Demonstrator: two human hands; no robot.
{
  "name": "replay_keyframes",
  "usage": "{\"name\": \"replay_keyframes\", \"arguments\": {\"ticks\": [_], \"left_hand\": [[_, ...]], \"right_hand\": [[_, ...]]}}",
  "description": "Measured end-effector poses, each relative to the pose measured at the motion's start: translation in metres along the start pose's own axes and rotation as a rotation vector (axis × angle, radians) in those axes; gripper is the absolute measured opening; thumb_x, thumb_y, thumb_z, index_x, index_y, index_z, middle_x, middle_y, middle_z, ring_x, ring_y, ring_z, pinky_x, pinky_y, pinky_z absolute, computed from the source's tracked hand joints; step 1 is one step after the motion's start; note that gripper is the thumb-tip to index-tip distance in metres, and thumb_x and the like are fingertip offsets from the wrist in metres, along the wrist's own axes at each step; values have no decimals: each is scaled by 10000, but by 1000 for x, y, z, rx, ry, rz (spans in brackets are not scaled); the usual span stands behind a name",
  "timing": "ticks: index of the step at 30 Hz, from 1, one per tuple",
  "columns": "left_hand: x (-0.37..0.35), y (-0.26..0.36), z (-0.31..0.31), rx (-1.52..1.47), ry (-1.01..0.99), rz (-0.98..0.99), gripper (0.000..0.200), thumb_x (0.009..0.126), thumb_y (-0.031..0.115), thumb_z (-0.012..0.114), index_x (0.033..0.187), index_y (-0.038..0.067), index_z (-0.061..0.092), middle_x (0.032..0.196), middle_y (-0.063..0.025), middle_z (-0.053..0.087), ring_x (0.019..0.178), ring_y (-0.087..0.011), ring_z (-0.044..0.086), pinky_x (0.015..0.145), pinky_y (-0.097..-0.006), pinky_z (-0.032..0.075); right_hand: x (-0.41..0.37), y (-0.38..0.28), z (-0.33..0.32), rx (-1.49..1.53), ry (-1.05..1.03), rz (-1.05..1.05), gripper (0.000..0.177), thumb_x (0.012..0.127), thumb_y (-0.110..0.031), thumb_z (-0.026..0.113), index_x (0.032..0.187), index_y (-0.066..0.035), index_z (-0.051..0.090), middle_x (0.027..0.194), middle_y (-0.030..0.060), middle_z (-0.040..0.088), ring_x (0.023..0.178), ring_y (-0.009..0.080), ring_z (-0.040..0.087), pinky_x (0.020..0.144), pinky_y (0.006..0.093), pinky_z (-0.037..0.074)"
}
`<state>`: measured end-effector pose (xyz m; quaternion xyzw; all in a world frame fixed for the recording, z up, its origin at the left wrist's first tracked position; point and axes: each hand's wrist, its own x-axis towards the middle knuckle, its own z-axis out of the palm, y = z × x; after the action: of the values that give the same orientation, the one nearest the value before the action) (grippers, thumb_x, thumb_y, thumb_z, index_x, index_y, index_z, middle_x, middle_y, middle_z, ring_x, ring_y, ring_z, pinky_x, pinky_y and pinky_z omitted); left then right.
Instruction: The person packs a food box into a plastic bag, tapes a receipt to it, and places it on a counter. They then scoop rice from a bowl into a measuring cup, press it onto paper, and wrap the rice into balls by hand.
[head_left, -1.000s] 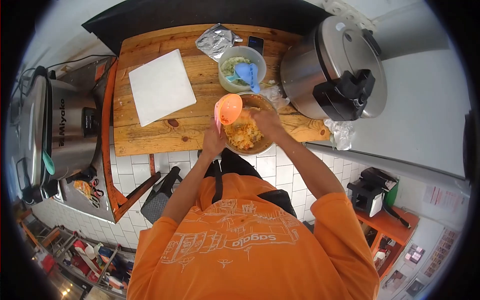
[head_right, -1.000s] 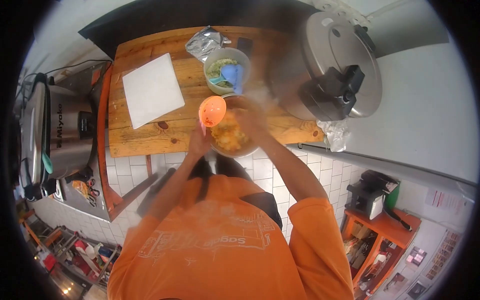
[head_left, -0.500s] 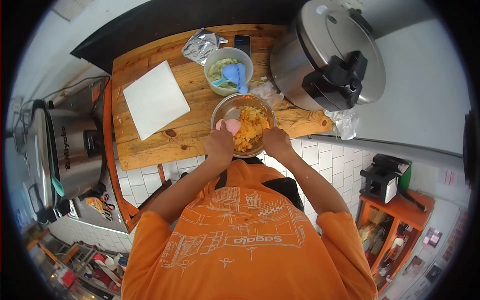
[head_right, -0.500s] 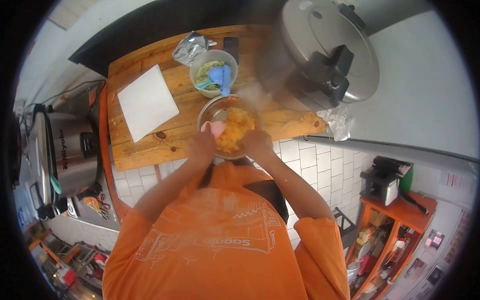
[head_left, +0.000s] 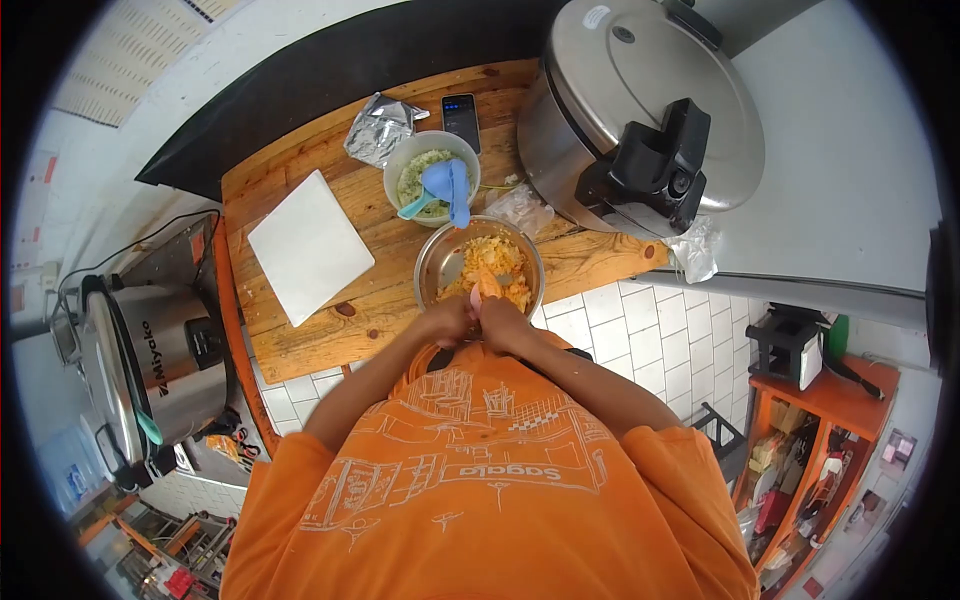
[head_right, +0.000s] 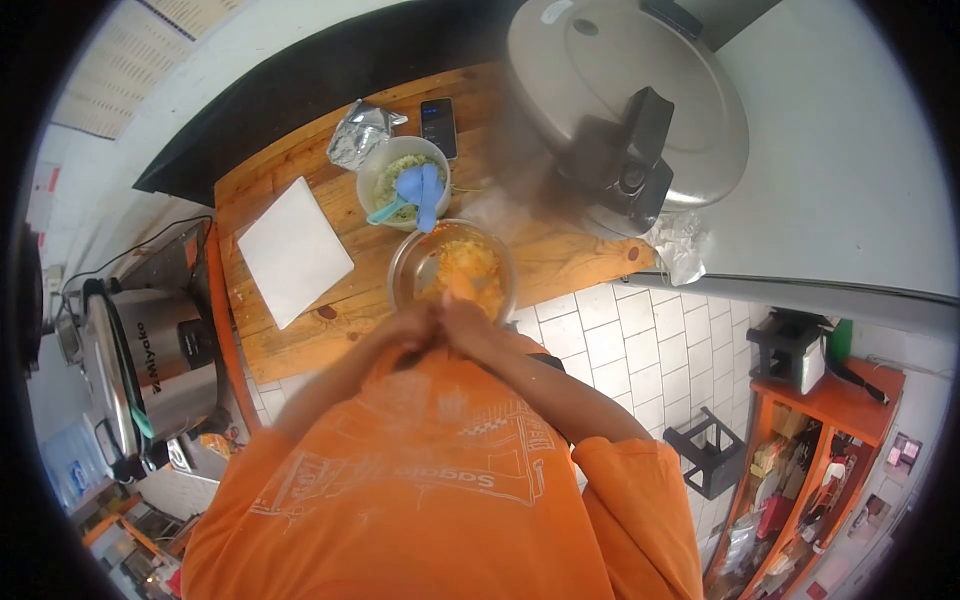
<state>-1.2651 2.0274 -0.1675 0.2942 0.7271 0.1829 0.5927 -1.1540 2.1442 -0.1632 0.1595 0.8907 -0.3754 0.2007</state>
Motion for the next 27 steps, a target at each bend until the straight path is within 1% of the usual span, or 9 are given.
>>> {"name": "replay_keyframes", "arguments": {"ticks": [2,7,9,13,16,19,21,24,27], "left_hand": [[-3,-5,19,-264,31,-55,195,848,109,613,938,-53,672,676,-190,637,592,-240,645,524,-412,482],[-5,-15,3,-513,152,-121,216,852,96,597,923,-101,652,687,-235,641,603,-277,666,536,-423,500],[24,-63,11,27,411,53,257,848,76,604,993,-136,613,772,-264,667,707,-362,702,600,-447,534],[16,-18,5,270,195,-29,323,836,76,608,1056,-157,567,931,-322,665,879,-437,687,701,-466,550],[19,-4,20,255,532,-70,346,828,89,624,1056,-163,561,986,-327,654,949,-408,680,766,-449,550],[38,-37,30,150,524,20,314,846,116,628,1041,-126,583,971,-294,670,962,-405,680,782,-476,545],[55,-63,49,96,882,403,240,871,108,613,1011,-86,596,821,-235,677,737,-358,703,647,-451,548],[-1,-14,21,-616,425,4,180,920,109,566,992,-53,602,668,-147,614,493,-242,602,458,-385,470],[-14,-17,13,-756,272,-47,199,957,99,510,1022,-58,612,577,-56,504,380,-145,448,362,-311,350]], "right_hand": [[-5,-10,-9,-42,-84,-1,248,899,-150,575,1059,36,547,896,269,666,860,447,662,731,522,522],[2,-3,-36,-317,2,49,468,821,-69,656,1212,140,509,923,286,666,940,417,667,787,451,561],[-2,-9,-53,-377,47,96,477,823,-61,649,1225,150,500,923,288,666,939,415,670,772,443,569],[7,-2,-17,-275,33,128,462,818,-28,649,1200,179,493,937,325,657,931,428,678,758,461,575],[2,-26,-16,-177,-46,97,424,822,-8,629,1179,179,497,939,343,650,911,448,673,761,483,562],[-7,-25,-7,-143,-46,22,373,829,16,592,1164,156,509,927,342,650,891,461,667,756,491,554],[-16,-16,7,-129,-12,-7,355,830,27,574,1160,141,515,920,338,652,885,466,664,751,489,552],[-37,1,4,-226,212,-202,352,822,34,561,1160,124,521,900,314,660,850,457,674,737,477,558],[-52,-4,-30,-326,146,68,351,847,-24,548,1182,80,544,911,284,665,791,430,688,696,472,561]]}}
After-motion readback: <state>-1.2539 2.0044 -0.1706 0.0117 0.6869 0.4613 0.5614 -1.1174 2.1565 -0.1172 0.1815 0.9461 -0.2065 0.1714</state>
